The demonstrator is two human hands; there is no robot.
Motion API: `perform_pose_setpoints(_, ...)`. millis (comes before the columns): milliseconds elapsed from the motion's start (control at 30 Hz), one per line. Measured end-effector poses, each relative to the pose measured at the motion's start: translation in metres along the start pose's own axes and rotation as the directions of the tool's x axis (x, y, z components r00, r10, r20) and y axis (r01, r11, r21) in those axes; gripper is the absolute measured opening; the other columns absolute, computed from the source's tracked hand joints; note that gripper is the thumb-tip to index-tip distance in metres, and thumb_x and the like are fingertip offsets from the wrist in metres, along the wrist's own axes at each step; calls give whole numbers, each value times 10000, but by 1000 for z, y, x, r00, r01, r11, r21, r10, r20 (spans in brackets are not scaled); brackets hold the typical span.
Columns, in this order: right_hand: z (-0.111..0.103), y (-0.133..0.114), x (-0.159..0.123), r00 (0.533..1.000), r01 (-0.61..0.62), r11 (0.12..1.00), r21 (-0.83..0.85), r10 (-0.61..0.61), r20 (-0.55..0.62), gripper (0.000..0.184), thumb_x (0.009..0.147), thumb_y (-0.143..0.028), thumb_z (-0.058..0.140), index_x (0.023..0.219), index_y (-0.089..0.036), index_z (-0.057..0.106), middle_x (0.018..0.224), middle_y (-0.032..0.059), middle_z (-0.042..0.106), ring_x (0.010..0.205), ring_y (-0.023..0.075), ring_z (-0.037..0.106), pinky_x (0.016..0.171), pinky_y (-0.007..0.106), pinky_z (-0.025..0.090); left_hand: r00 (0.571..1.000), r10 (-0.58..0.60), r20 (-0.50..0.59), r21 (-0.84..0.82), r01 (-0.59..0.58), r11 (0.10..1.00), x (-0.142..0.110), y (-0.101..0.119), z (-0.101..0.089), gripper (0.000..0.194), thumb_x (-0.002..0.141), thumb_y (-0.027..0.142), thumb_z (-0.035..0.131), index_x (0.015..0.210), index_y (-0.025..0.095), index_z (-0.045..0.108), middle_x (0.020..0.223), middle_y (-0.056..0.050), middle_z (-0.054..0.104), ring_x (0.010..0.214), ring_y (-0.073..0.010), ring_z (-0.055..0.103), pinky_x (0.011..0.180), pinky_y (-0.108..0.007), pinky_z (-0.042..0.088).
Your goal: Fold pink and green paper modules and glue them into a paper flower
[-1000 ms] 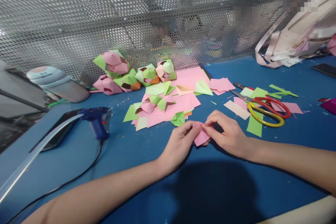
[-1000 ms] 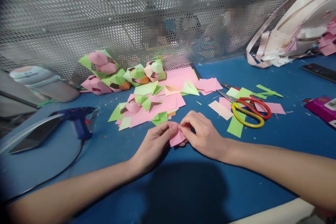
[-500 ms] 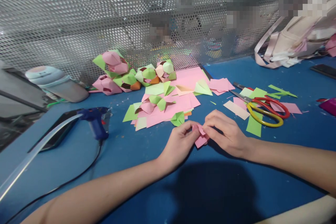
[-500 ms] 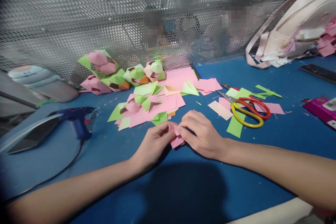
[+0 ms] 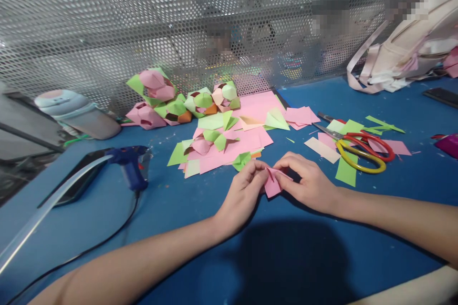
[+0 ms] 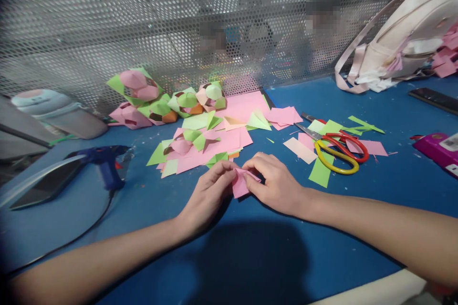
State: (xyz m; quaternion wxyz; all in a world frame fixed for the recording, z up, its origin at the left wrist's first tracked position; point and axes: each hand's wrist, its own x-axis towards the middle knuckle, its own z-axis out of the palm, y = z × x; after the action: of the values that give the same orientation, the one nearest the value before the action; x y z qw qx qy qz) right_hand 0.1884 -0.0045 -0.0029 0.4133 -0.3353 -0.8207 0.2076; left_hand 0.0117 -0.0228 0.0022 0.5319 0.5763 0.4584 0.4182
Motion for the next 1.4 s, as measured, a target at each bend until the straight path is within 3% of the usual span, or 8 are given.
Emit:
perform_pose_setpoints(400, 2, 2, 0, 1000, -10, 999, 48, 10, 4, 85, 923, -213, 504, 879, -178, 568, 794, 20, 561, 739, 134, 514, 707, 292, 410, 998, 67, -8, 127, -66, 990, -1, 4, 0, 176, 920, 322, 466, 921, 188, 580, 866, -3, 577, 790, -131, 503, 720, -232, 398)
perform_pose_setpoints(600, 2, 3, 0, 1000, 3, 996, 90, -2, -2, 73, 921, -171, 495, 884, -179, 558, 804, 19, 549, 754, 130, 514, 696, 276, 420, 999, 50, -13, 110, -49, 993, -2, 4, 1, 154, 897, 321, 515, 938, 188, 580, 824, 12, 564, 719, -106, 492, 665, -212, 408)
perform_pose_setpoints(867, 0, 1, 0, 1000, -14, 996, 83, 12, 29, 75, 904, -144, 504, 871, -181, 561, 782, 7, 528, 740, 126, 508, 686, 270, 421, 984, 171, -44, 243, -155, 957, -2, 1, 3, 145, 898, 327, 522, 890, 198, 585, 773, 18, 574, 682, -103, 512, 634, -212, 407)
perform_pose_setpoints(1133, -1, 1, 0, 999, -40, 994, 101, 38, 27, 115, 922, -173, 484, 864, -181, 584, 775, 12, 556, 738, 129, 528, 700, 276, 430, 983, 175, -55, 272, -154, 950, -2, 2, 2, 138, 901, 316, 516, 900, 196, 582, 785, 17, 574, 690, -109, 517, 644, -219, 409)
perform_pose_setpoints(1400, 2, 4, 0, 999, 20, 996, 86, -16, -45, 129, 909, -163, 506, 818, -178, 596, 747, 19, 580, 712, 136, 536, 689, 291, 432, 986, 160, -47, 280, -141, 950, -3, 4, 2, 134, 898, 309, 516, 912, 201, 593, 811, 11, 607, 719, -115, 542, 665, -216, 425)
